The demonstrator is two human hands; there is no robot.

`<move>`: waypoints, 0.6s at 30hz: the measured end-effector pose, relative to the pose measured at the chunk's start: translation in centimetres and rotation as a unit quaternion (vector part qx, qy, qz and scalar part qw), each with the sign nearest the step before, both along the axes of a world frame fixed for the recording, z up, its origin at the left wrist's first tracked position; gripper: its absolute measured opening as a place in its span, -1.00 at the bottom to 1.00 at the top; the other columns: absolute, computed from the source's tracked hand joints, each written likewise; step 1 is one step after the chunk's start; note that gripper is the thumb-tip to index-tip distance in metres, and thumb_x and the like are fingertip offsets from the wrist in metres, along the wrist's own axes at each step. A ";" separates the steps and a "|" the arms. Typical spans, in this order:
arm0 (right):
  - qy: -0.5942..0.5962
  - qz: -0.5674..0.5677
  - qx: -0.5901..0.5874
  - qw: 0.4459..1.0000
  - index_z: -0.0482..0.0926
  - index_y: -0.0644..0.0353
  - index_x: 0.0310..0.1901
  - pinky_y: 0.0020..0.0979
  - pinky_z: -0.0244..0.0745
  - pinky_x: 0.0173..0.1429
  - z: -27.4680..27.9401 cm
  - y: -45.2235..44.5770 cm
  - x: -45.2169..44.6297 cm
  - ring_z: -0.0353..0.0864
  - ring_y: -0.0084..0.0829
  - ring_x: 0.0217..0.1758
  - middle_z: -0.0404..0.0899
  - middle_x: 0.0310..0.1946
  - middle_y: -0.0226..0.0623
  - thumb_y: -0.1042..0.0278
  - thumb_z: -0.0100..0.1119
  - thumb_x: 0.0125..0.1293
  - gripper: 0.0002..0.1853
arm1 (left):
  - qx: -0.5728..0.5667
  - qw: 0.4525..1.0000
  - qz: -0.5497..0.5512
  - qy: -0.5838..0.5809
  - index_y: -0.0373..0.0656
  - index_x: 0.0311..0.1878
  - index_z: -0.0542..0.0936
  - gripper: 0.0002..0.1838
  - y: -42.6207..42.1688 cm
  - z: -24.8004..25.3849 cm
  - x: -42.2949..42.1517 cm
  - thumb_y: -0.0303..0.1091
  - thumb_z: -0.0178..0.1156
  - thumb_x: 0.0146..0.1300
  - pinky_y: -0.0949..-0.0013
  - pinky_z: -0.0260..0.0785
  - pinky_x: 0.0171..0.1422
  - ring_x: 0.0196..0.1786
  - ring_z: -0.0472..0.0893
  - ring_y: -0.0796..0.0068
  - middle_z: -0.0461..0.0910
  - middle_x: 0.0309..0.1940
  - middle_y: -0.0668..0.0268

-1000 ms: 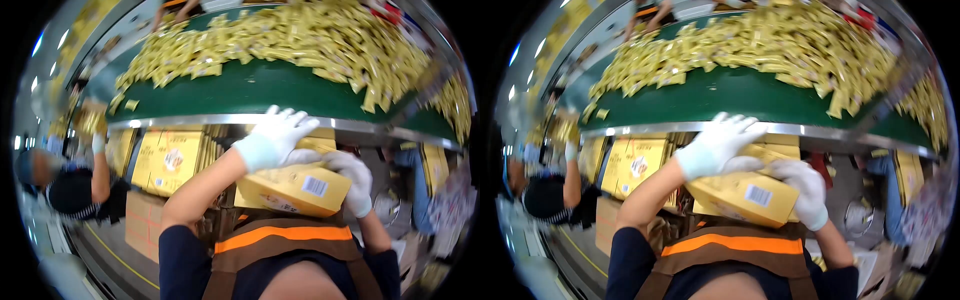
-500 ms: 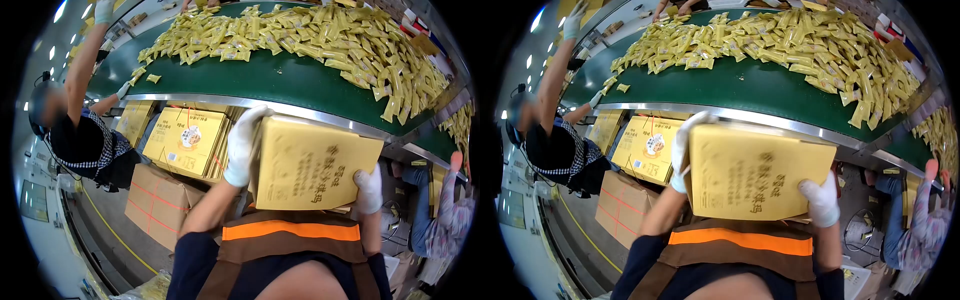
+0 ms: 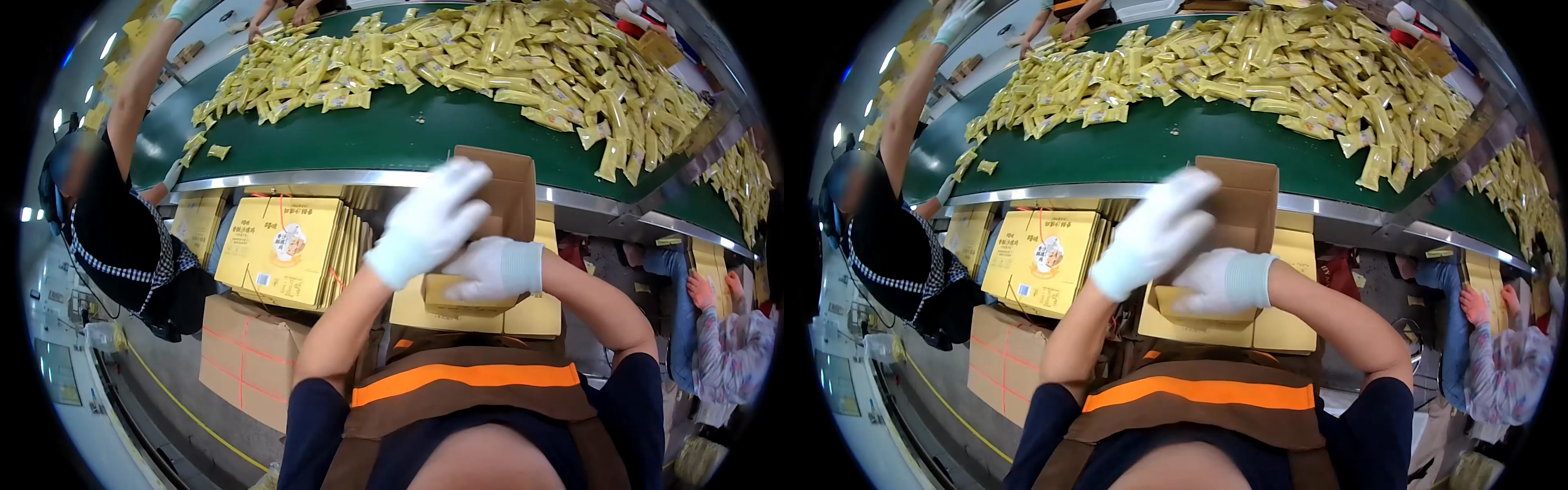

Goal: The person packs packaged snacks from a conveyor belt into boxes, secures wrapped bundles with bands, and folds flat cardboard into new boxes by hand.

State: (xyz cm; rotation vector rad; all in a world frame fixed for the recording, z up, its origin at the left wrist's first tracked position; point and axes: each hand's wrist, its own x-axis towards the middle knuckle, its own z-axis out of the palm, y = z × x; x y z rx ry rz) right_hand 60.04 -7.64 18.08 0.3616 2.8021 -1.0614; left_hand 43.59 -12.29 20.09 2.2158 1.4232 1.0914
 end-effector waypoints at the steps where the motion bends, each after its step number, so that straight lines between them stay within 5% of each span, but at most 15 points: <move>1: 0.013 -0.027 0.002 1.000 0.61 0.14 0.01 -0.08 0.51 0.02 -0.1 0.0 0.2 0.64 0.03 -0.11 0.66 -0.22 0.04 -0.13 0.05 0.34 -0.51 | -0.131 0.978 -0.009 0.164 -0.16 0.21 0.53 -0.59 1.6 -0.1 1.1 -0.33 0.16 0.29 0.14 0.27 0.43 0.36 0.35 -0.11 0.53 0.14 0.04; 2: -0.103 -0.128 0.034 0.986 0.67 0.11 -0.08 -0.05 0.44 0.14 0.9 0.2 1.1 0.64 0.01 -0.08 0.70 -0.27 -0.07 -0.22 -0.03 0.35 -0.46 | -0.158 0.962 0.007 0.224 -0.10 0.17 0.56 -0.57 2.1 -1.2 1.1 -0.27 0.23 0.22 0.12 0.28 0.42 0.42 0.26 -0.14 0.52 0.15 0.09; 4: -0.233 -0.159 0.242 0.928 0.69 0.06 -0.09 0.02 0.28 0.32 3.2 0.7 2.8 0.60 -0.04 0.09 0.67 -0.05 -0.05 -0.32 -0.01 0.33 -0.42 | -0.166 0.943 0.016 0.289 -0.04 0.13 0.58 -0.54 2.2 -2.1 1.1 -0.19 0.32 0.13 0.08 0.31 0.42 0.50 0.14 -0.17 0.48 0.21 0.13; 6: 0.005 -0.321 0.396 0.860 0.66 0.09 -0.02 0.08 0.11 0.43 -0.3 0.6 6.2 0.46 -0.07 0.30 0.46 0.26 0.01 -0.36 -0.01 0.32 -0.37 | -0.140 0.945 0.005 0.296 -0.04 0.13 0.59 -0.51 1.2 -2.2 1.1 -0.18 0.35 0.09 0.07 0.31 0.42 0.52 0.09 -0.16 0.42 0.29 0.13; 7: -0.036 -0.377 0.319 0.869 0.56 0.12 0.17 -0.03 0.12 0.48 -1.2 0.6 7.1 0.32 -0.05 0.42 0.21 0.43 0.05 -0.33 0.02 0.32 -0.33 | -0.181 0.931 0.023 0.317 -0.04 0.15 0.58 -0.46 1.0 -2.2 0.8 -0.16 0.38 0.05 0.03 0.31 0.42 0.54 0.05 -0.16 0.31 0.39 0.17; 8: 0.037 -0.434 0.069 0.898 0.34 0.07 0.38 -0.17 0.10 0.51 -2.1 1.0 8.1 0.19 0.00 0.49 0.20 0.44 0.05 -0.22 0.05 0.35 -0.29 | -0.215 0.930 0.009 0.298 -0.05 0.21 0.55 -0.38 1.1 -1.9 0.5 -0.19 0.43 0.01 0.01 0.22 0.48 0.55 0.02 -0.20 0.22 0.46 0.13; 10: 0.212 -0.419 -0.084 0.879 0.17 0.06 0.48 -0.27 0.14 0.50 -4.1 0.4 8.0 0.19 -0.02 0.51 0.17 0.47 0.04 0.00 0.08 0.36 -0.28 | -0.146 0.978 -0.013 0.149 -0.03 0.28 0.51 -0.29 0.8 -3.1 0.4 -0.23 0.47 -0.03 -0.01 0.10 0.55 0.55 -0.02 -0.25 0.13 0.50 0.05; 11: 0.160 -0.414 -0.130 0.886 0.07 0.19 0.51 -0.30 0.17 0.48 -3.1 0.2 8.5 0.18 -0.14 0.53 0.13 0.50 0.03 0.21 0.05 0.34 -0.26 | -0.144 0.982 0.005 0.119 -0.04 0.31 0.48 -0.25 0.5 -3.0 1.1 -0.26 0.48 -0.04 -0.01 0.00 0.58 0.55 -0.05 -0.29 0.07 0.52 -0.03; 14: 0.228 -0.417 -0.228 0.850 0.05 0.31 0.50 -0.37 -0.05 0.57 -4.1 1.1 9.6 0.05 -0.23 0.59 0.07 0.53 -0.06 0.39 0.05 0.34 -0.27 | -0.200 0.979 0.007 -0.040 -0.12 0.33 0.47 -0.30 1.3 -4.2 -0.1 -0.35 0.36 0.04 0.20 0.00 0.59 0.58 0.04 -0.06 0.05 0.54 -0.04; 18: 0.333 -0.490 -0.419 0.688 0.06 0.34 0.50 -0.34 -0.06 0.58 -8.7 -0.4 10.9 0.08 -0.27 0.57 0.11 0.51 -0.11 0.49 0.01 0.30 -0.27 | -0.237 0.965 0.024 -0.112 -0.11 0.35 0.47 -0.30 0.7 -6.8 -5.5 -0.33 0.32 0.05 0.20 -0.06 0.61 0.57 0.11 0.01 0.17 0.50 -0.01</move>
